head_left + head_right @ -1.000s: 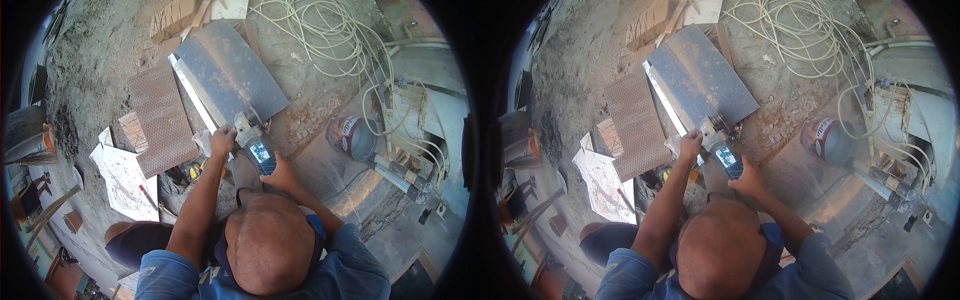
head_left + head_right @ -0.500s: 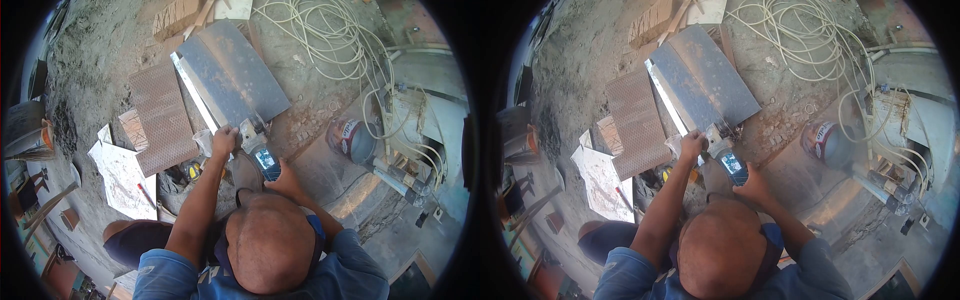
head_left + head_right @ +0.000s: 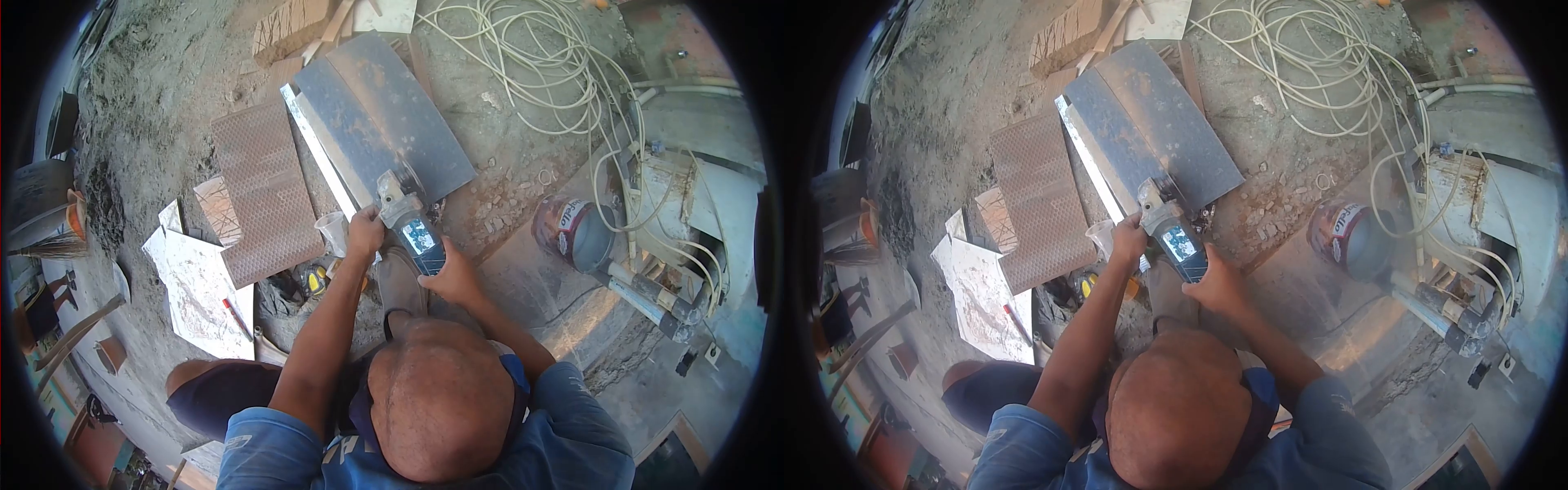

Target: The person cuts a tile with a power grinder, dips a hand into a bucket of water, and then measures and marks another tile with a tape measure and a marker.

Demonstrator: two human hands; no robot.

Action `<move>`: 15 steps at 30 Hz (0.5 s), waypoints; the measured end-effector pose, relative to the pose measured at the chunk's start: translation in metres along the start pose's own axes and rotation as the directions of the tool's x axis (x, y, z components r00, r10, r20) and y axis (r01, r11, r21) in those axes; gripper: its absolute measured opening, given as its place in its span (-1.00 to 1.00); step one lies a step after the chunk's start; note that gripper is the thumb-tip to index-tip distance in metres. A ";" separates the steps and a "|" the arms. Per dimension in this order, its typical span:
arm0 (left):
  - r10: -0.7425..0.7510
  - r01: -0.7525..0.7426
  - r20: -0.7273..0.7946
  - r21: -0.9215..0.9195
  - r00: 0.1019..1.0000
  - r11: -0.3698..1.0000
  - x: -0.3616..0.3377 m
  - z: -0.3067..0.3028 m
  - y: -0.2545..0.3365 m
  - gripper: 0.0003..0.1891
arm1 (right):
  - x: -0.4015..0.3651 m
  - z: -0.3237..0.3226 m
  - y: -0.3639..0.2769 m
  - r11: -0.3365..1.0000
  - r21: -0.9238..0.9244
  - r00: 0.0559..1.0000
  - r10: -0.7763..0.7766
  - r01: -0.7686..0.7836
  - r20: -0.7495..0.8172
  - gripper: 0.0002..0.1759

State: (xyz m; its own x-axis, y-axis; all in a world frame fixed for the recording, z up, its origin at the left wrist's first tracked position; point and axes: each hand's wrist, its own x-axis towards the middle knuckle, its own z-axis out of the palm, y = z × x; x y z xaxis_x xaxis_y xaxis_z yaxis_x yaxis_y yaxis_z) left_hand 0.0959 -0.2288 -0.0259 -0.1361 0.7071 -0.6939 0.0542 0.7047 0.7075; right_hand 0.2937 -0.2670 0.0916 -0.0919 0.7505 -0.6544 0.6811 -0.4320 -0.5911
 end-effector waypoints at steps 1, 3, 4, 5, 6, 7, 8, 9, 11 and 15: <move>0.003 -0.003 -0.012 -0.007 1.000 1.000 -0.001 0.001 0.001 -0.75 | 0.005 0.001 -0.002 1.000 -0.019 1.000 -0.012 0.012 -0.011 -0.07; 0.015 -0.016 -0.024 -0.006 1.000 1.000 -0.004 0.001 0.004 -0.76 | 0.011 0.001 -0.008 0.999 -0.037 1.000 -0.021 0.020 -0.022 -0.06; 0.027 -0.027 -0.039 -0.006 0.999 1.000 -0.006 0.001 0.007 -0.77 | 0.013 -0.001 -0.014 0.999 -0.028 1.000 -0.020 0.019 -0.008 -0.05; 0.027 -0.027 -0.036 -0.005 0.999 1.000 -0.007 0.002 0.010 -0.77 | 0.013 -0.003 -0.017 1.000 -0.019 1.000 -0.020 0.020 0.007 -0.03; 0.007 -0.007 -0.028 -0.028 1.000 1.000 -0.007 0.002 0.009 -0.78 | 0.012 -0.002 -0.014 1.000 -0.019 1.000 -0.018 0.018 0.006 -0.03; -0.014 0.013 -0.020 -0.052 1.000 0.999 -0.007 0.001 0.009 -0.79 | 0.011 0.001 -0.009 0.997 -0.053 0.998 -0.054 0.053 -0.034 -0.09; -0.015 0.014 -0.019 -0.052 1.000 0.999 -0.006 0.000 0.009 -0.79 | 0.009 0.004 -0.003 0.992 -0.089 0.993 -0.093 0.086 -0.073 -0.15; -0.021 0.021 0.000 -0.061 1.000 0.998 -0.005 0.000 0.009 -0.79 | 0.007 0.007 0.005 0.992 -0.089 0.993 -0.092 0.086 -0.073 -0.15; -0.027 0.029 0.022 -0.071 0.999 0.997 -0.005 -0.001 0.008 -0.80 | -0.002 0.009 0.020 0.992 -0.059 0.990 -0.117 0.113 -0.084 -0.11; -0.017 0.021 0.041 -0.105 0.999 0.994 -0.002 -0.002 0.004 -0.74 | -0.029 -0.007 0.018 0.999 -0.011 0.998 0.047 -0.047 0.031 -0.05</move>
State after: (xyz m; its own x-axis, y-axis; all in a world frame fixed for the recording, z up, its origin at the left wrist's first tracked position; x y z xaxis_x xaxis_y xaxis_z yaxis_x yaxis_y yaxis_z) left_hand 0.0940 -0.2280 -0.0217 -0.0962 0.6969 -0.7107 -0.0524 0.7095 0.7027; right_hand 0.3135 -0.2932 0.1035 -0.0825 0.7135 -0.6958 0.6929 -0.4607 -0.5546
